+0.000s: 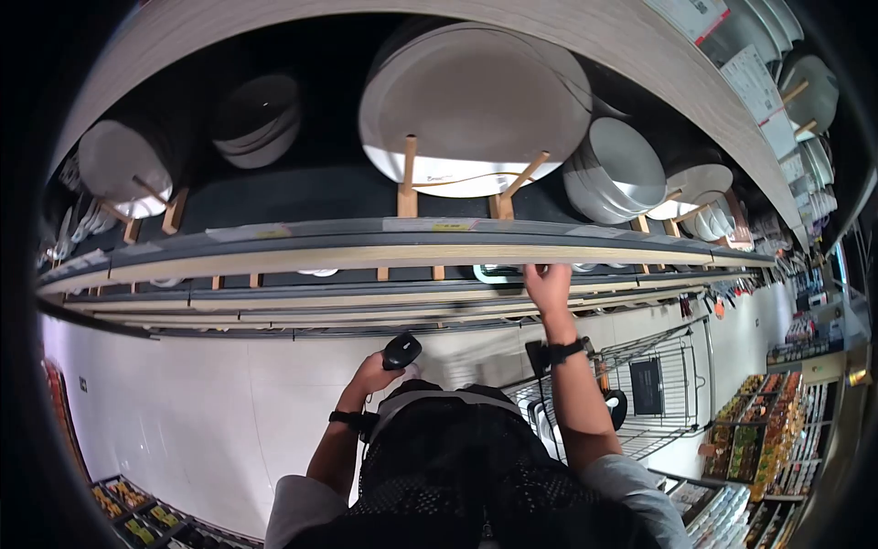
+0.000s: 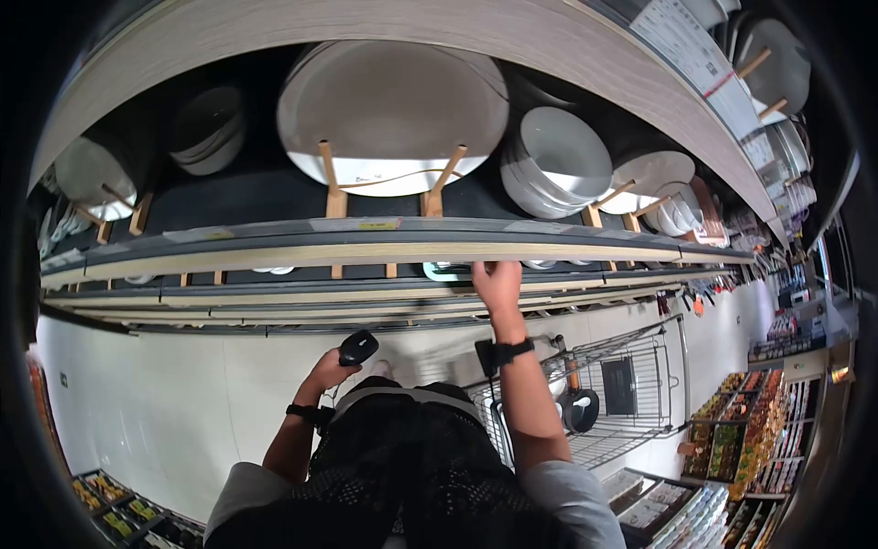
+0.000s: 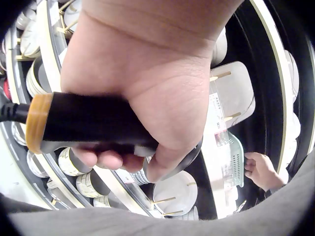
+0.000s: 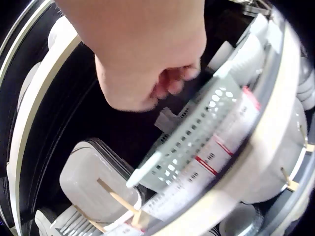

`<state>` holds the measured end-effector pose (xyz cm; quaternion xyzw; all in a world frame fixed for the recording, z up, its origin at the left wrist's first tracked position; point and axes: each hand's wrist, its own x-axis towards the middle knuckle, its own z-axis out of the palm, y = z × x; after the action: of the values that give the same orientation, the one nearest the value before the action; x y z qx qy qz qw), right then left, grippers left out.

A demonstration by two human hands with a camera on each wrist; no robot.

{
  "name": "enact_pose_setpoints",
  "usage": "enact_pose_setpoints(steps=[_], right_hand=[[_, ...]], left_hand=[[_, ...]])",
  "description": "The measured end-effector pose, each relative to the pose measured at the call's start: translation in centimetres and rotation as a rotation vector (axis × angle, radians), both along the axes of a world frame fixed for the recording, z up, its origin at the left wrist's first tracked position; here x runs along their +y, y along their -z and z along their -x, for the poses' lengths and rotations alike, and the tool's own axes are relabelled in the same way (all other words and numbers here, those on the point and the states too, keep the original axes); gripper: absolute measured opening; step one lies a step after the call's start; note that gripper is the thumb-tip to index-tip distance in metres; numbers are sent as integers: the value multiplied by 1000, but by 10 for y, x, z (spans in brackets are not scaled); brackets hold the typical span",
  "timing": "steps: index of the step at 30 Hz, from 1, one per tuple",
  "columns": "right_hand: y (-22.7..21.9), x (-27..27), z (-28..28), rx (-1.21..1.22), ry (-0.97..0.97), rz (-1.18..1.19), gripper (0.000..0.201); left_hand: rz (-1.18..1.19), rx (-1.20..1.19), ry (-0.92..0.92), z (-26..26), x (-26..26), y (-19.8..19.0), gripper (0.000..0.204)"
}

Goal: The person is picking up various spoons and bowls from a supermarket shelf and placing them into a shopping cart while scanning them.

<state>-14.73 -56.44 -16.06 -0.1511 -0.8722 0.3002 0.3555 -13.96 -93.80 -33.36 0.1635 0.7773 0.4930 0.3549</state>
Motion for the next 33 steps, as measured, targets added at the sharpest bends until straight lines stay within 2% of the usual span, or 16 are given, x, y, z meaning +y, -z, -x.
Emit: enact_pose_setpoints(steps=[1, 4, 7, 8, 9, 10, 11, 12, 14, 15, 19, 24, 26, 28, 30, 33], right_hand=[[19, 9, -22, 117, 80, -197, 14], [68, 26, -104, 65, 402, -220, 46], [140, 45, -193, -357, 828, -38, 88], [190, 64, -236, -442, 789, 92, 95], [250, 85, -282, -598, 636, 479, 100], [266, 78, -312, -943, 484, 520, 103], [289, 68, -344, -941, 238, 483, 92], [260, 51, -336, -1386, 277, 441, 77], [255, 31, -340, -1216, 553, 522, 68], [242, 28, -336, -1256, 571, 449, 66], [218, 35, -348, -1061, 534, 596, 69], [199, 13, -373, -1043, 605, 712, 88], [195, 7, -386, -1066, 608, 751, 95], [143, 6, -381, -1133, 500, 995, 91], [181, -1, -410, -1006, 661, 1015, 103], [186, 8, -414, -812, 786, 922, 107]], left_hand=[[-16, 42, -1, 4, 2, 1, 21], [-30, -65, -39, 16, 13, -12, 17], [22, -112, 34, 35, 24, -1, 18], [80, -162, 61, 41, 28, 1, 19], [28, -88, 104, 47, 32, 19, 19], [116, -133, 123, 54, 40, 21, 19], [133, -134, 149, 60, 49, 12, 23], [150, -135, 182, 67, 60, 2, 27], [175, -104, 235, 81, 78, -3, 27], [187, -89, 238, 85, 87, -3, 27], [226, -100, 358, 102, 138, -4, 26], [25, -26, 463, 93, 190, -8, 21], [104, -70, 474, 86, 205, -12, 22], [128, -70, 538, 82, 213, -6, 23], [85, -101, 538, 78, 215, -17, 21], [121, -184, 502, 80, 210, -19, 21]])
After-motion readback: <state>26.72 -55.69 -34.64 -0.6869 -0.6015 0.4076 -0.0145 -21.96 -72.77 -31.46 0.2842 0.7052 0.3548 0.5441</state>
